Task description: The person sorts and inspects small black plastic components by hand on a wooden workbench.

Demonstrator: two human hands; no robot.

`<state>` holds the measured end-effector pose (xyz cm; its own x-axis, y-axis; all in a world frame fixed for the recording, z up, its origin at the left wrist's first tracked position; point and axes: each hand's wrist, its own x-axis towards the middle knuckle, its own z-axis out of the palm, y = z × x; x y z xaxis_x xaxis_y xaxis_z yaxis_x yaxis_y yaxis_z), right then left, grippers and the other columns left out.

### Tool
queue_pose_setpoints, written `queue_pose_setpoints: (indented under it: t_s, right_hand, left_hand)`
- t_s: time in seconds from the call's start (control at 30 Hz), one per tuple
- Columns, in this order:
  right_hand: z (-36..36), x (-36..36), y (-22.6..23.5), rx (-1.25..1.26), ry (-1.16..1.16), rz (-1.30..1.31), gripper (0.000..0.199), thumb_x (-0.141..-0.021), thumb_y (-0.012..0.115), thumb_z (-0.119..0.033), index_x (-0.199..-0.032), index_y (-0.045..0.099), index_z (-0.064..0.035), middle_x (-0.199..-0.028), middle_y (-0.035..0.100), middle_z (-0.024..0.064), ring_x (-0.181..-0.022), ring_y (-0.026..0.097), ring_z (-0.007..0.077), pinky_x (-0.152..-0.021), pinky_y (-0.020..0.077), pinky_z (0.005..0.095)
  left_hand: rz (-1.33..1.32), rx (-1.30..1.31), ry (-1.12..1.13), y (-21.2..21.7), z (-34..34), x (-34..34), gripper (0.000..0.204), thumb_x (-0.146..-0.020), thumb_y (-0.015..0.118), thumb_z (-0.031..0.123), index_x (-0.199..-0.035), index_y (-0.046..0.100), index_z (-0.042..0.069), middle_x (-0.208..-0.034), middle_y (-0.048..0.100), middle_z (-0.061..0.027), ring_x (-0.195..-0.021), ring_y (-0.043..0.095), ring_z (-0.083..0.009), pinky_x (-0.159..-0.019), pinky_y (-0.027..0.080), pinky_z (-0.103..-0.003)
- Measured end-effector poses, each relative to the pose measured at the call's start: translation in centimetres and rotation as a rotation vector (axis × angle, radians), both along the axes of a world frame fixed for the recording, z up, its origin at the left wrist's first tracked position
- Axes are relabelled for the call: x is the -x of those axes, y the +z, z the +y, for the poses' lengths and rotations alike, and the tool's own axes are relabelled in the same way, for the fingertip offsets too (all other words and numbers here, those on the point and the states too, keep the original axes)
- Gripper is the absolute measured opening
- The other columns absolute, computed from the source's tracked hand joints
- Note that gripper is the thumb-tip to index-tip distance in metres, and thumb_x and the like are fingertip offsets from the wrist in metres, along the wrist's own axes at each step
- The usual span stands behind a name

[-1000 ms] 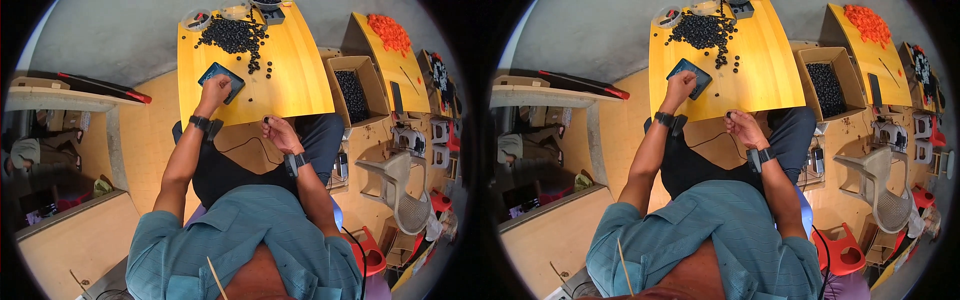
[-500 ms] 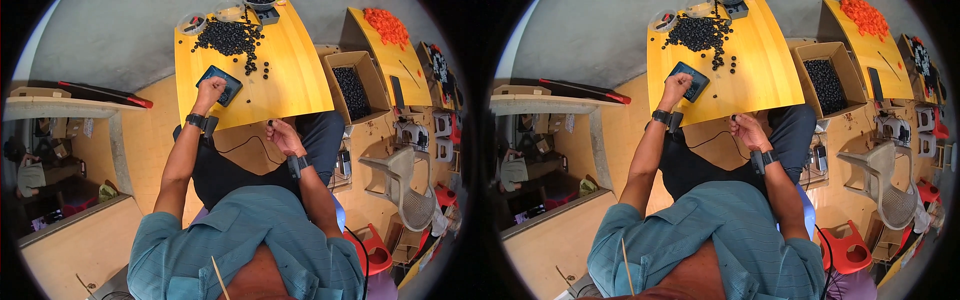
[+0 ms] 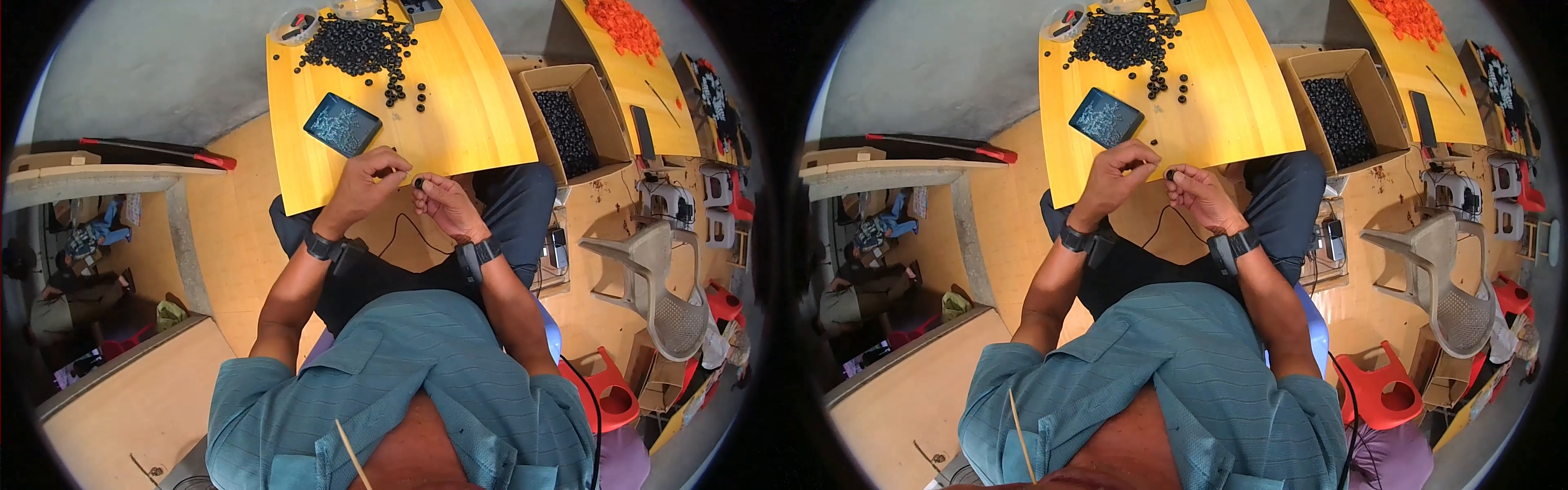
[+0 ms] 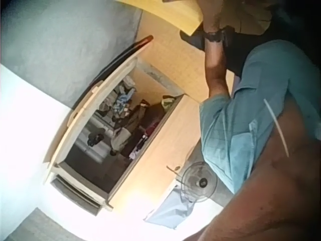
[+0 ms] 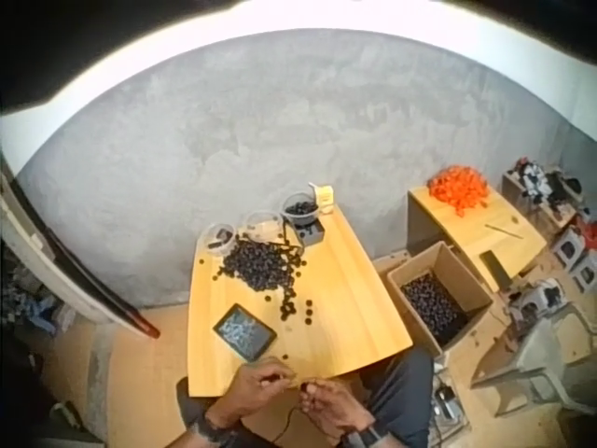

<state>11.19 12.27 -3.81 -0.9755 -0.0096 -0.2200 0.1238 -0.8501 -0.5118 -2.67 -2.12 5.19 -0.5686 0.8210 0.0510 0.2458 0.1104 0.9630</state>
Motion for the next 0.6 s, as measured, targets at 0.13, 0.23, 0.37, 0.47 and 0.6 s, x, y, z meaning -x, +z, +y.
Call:
queue_pose_setpoints:
  t_s: [0.13, 0.23, 0.37, 0.47, 0.6]
  right_hand:
    - [0.0, 0.0, 0.4, 0.022, -0.015, 0.009, 0.025, -0.098, 0.06, -0.019, -0.115, 0.061, -0.0016, -0.089, 0.06, 0.0022, -0.079, 0.057, 0.0117, -0.073, 0.0477, 0.0269]
    - [-0.1, -0.3, 0.4, 0.039, -0.012, 0.018, 0.026, -0.098, 0.06, -0.019, -0.116, 0.061, -0.0016, -0.089, 0.06, 0.0024, -0.079, 0.057, 0.0117, -0.073, 0.0481, 0.0271]
    - [-0.2, -0.4, 0.3, 0.033, 0.002, 0.02, 0.025, -0.098, 0.059, -0.019, -0.116, 0.061, -0.0016, -0.089, 0.061, 0.0021, -0.078, 0.058, 0.012, -0.074, 0.0488, 0.0277]
    - [-0.5, -0.4, 0.1, 0.039, -0.005, 0.003, 0.024, -0.098, 0.059, -0.019, -0.115, 0.062, -0.0021, -0.088, 0.061, 0.0019, -0.077, 0.058, 0.0125, -0.074, 0.0491, 0.0283]
    - [-0.6, -0.6, -0.7, 0.03, -0.02, 0.026, 0.024, -0.098, 0.059, -0.019, -0.114, 0.062, -0.0023, -0.087, 0.061, 0.002, -0.077, 0.058, 0.0133, -0.074, 0.0492, 0.029]
  left_hand:
    - [0.065, -0.009, -0.062, 0.3, 0.2, -1.0, 0.009, -0.086, 0.064, -0.004, -0.094, 0.067, -0.002, -0.089, 0.063, -0.007, -0.079, 0.062, -0.0127, -0.07, 0.049, -0.024]
    - [0.072, -0.001, -0.065, 0.1, 0.3, -1.3, 0.009, -0.086, 0.064, -0.004, -0.094, 0.068, -0.002, -0.089, 0.063, -0.007, -0.08, 0.063, -0.0134, -0.07, 0.05, -0.025]
    - [0.12, -0.014, -0.05, 0.0, 0.3, -1.7, 0.013, -0.086, 0.064, -0.005, -0.096, 0.07, -0.001, -0.089, 0.063, -0.0076, -0.079, 0.063, -0.0149, -0.07, 0.05, -0.026]
    - [0.239, 0.026, -0.045, 0.3, 0.2, -2.2, 0.017, -0.086, 0.063, -0.006, -0.099, 0.071, 0.001, -0.088, 0.062, -0.0082, -0.079, 0.063, -0.0162, -0.069, 0.05, -0.026]
    - [0.302, 0.027, -0.031, -0.1, 0.4, -3.2, 0.018, -0.086, 0.062, -0.006, -0.1, 0.071, 0.001, -0.09, 0.06, -0.0086, -0.08, 0.063, -0.0172, -0.069, 0.05, -0.027]
